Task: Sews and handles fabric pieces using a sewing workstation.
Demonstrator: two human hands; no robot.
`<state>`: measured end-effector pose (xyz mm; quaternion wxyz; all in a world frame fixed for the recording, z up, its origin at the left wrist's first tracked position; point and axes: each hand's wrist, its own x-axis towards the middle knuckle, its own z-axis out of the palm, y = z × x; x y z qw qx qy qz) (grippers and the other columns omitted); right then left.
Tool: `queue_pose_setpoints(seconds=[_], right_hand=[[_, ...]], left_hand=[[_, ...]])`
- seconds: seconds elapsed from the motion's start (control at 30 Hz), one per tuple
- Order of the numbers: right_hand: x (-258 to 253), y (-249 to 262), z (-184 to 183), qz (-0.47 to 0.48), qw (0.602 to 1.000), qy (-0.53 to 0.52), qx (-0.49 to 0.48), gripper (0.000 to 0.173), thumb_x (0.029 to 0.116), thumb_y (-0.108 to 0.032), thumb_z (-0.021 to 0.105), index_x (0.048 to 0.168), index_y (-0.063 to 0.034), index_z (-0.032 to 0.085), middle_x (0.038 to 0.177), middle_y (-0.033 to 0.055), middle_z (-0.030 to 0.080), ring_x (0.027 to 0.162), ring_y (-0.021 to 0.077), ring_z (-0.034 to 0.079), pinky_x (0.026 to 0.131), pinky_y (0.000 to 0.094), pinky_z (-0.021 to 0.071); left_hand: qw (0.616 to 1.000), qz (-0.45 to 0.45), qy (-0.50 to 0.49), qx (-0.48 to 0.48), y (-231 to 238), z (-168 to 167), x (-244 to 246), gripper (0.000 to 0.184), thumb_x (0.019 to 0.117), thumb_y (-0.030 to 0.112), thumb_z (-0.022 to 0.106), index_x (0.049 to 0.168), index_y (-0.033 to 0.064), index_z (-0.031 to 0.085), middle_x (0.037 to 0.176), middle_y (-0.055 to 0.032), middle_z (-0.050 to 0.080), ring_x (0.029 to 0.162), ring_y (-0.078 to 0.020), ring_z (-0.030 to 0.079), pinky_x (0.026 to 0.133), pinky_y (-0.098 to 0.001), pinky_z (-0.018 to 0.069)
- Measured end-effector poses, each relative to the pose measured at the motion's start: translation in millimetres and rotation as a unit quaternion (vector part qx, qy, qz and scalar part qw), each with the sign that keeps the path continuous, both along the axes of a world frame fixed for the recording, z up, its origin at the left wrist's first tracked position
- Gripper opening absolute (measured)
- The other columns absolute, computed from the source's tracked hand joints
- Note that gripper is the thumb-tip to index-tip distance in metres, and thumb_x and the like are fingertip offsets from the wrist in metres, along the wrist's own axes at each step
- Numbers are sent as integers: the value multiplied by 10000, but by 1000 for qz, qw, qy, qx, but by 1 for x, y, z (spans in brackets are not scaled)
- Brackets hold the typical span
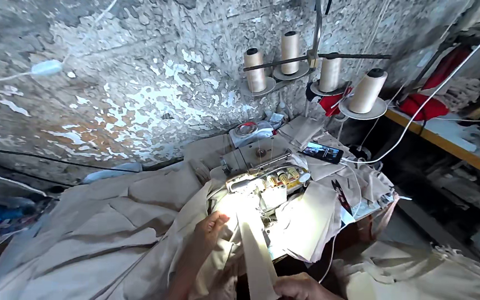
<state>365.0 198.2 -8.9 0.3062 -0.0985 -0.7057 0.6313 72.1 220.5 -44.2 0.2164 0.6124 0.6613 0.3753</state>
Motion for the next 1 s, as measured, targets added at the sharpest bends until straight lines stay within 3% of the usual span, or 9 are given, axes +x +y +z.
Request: queue_pose_setpoints(seconds=[0.07, 0.13, 0.3, 0.37, 0.47, 0.57, 0.7, 0.87, 1.0], right_hand=[[-4, 1, 0, -36, 999, 18, 18, 234, 1027, -98, 577, 954, 99, 681, 935, 154, 695, 925, 95, 655, 869, 227, 526], [-10, 5, 3, -57, 997, 44, 38, 253, 1035, -109, 567, 939, 91, 688, 997, 152, 710, 1034, 97, 651, 958, 234, 504], [-31, 16, 19, -94, 992, 80, 27, 245, 1066, -124, 518, 1029, 51, 685, 988, 60, 717, 960, 12, 670, 884, 207, 562], [-38, 21, 24, -116, 988, 103, 21, 233, 1071, -128, 509, 1044, 30, 677, 960, 18, 723, 921, -6, 677, 858, 205, 574], [-50, 26, 26, -119, 986, 120, 5, 235, 1076, -115, 490, 1059, 38, 667, 971, -4, 716, 920, -9, 673, 861, 209, 573], [-70, 25, 27, -95, 989, 111, -40, 236, 1074, -96, 474, 1082, 70, 641, 987, 10, 691, 922, 10, 668, 864, 228, 576], [-77, 18, 31, -62, 995, 45, -57, 236, 1073, -117, 470, 1038, 56, 628, 900, 9, 658, 814, 4, 646, 782, 207, 563], [-62, 25, 30, 13, 992, -123, 34, 284, 1070, -174, 485, 1083, 27, 686, 928, 46, 665, 828, 4, 580, 789, 203, 484], [-46, 25, 33, 16, 986, -164, 34, 286, 1070, -223, 475, 1017, -42, 689, 831, -49, 615, 756, -56, 534, 715, 161, 447]], left_hand=[[972, -100, 212, 29, -3, -18, -35, 397, 1052, 310, 498, 1123, -2, 733, 1238, -163, 707, 1170, -327, 674, 1017, -561, 491], [932, -145, 332, 13, -5, -20, -54, 529, 1059, 448, 427, 1299, 40, 664, 1438, -183, 597, 1257, -417, 617, 1012, -664, 445], [882, -141, 405, -197, -7, 26, -55, 677, 991, 528, 593, 1439, 23, 547, 1221, -279, 682, 1144, -509, 632, 1057, -680, 373], [856, -154, 438, -229, -13, 35, -62, 626, 993, 527, 593, 1234, -45, 673, 1059, -298, 710, 1082, -525, 643, 1077, -693, 341], [879, -260, 395, -61, -42, 44, -50, 261, 920, 244, 734, 813, 7, 752, 759, -188, 711, 835, -450, 712, 1048, -797, 323], [887, -388, 248, -21, -74, 80, 9, 196, 914, 196, 700, 771, 73, 751, 711, -95, 702, 710, -294, 714, 770, -600, 556], [873, -463, 147, -29, -78, 136, 43, 329, 1006, 276, 597, 749, 89, 684, 699, -52, 655, 656, -183, 650, 605, -376, 533], [855, -366, 346, -124, -52, 169, 26, 264, 993, 232, 632, 847, 28, 714, 751, -144, 683, 708, -324, 691, 648, -530, 536], [850, -382, 361, -34, -58, 158, 32, 244, 949, 284, 661, 784, 109, 704, 579, -22, 585, 534, -181, 600, 507, -384, 467]])
